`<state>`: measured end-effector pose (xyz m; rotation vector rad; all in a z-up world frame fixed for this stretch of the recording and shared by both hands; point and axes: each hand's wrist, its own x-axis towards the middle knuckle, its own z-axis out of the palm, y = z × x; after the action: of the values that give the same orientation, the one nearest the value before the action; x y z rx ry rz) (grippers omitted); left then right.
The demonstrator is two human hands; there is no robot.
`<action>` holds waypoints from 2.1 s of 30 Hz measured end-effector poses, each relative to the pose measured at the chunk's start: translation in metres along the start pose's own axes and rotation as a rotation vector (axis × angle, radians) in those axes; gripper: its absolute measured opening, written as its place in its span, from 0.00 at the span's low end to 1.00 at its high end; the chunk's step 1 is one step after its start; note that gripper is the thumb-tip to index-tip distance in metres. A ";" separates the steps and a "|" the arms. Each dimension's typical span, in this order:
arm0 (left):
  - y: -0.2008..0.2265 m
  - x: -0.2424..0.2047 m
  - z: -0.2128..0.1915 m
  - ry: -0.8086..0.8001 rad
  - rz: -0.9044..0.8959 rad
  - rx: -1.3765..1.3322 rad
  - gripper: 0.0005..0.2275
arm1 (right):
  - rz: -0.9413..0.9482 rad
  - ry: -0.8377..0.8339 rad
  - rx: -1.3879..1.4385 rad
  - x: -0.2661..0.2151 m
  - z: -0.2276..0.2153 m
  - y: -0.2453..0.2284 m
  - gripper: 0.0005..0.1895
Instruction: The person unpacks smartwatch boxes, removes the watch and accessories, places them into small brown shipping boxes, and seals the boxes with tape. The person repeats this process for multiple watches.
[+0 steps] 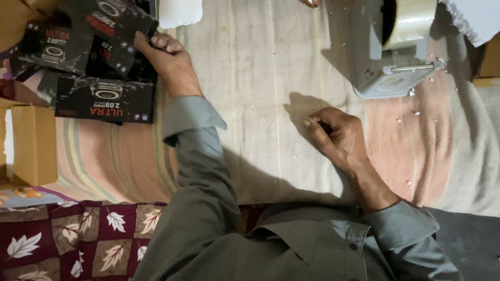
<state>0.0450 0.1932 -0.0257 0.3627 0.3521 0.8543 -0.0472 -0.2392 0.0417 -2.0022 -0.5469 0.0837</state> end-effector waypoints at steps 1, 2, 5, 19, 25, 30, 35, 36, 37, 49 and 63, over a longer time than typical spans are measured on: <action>-0.002 -0.017 0.010 -0.007 0.029 0.042 0.15 | -0.004 0.011 0.019 0.000 0.001 0.001 0.11; -0.004 -0.039 0.018 0.019 0.018 0.138 0.13 | 0.004 0.006 0.015 0.002 0.001 0.003 0.11; -0.020 -0.121 0.029 0.100 0.050 0.532 0.08 | 0.011 0.014 0.027 0.003 0.002 0.007 0.10; -0.038 -0.213 0.053 -0.686 0.433 1.876 0.19 | 0.104 0.247 0.139 -0.004 0.001 -0.009 0.14; -0.079 -0.160 0.080 -0.905 -0.013 1.861 0.21 | -0.013 0.231 -0.129 0.007 0.002 -0.015 0.15; -0.084 -0.165 0.084 -0.799 -0.390 1.664 0.18 | 0.021 0.261 -0.319 0.030 0.013 -0.012 0.19; -0.079 -0.158 0.075 -0.804 -0.482 1.480 0.15 | 0.081 0.240 -0.528 0.061 0.020 0.007 0.32; -0.079 -0.156 0.073 -0.800 -0.475 1.479 0.15 | 0.079 0.225 -0.535 0.062 0.020 0.009 0.36; -0.080 -0.154 0.071 -0.796 -0.481 1.427 0.14 | 0.077 0.211 -0.542 0.063 0.020 0.010 0.39; -0.071 -0.149 0.063 -1.010 -0.642 0.875 0.15 | 0.173 0.092 -0.495 0.062 0.005 0.005 0.41; -0.077 -0.157 0.047 -0.841 -0.363 1.118 0.26 | 0.268 0.091 -0.058 0.059 -0.001 0.005 0.33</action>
<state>0.0213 0.0162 0.0058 1.5798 0.0595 0.0171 0.0077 -0.2176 0.0481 -2.1157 -0.2225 0.1409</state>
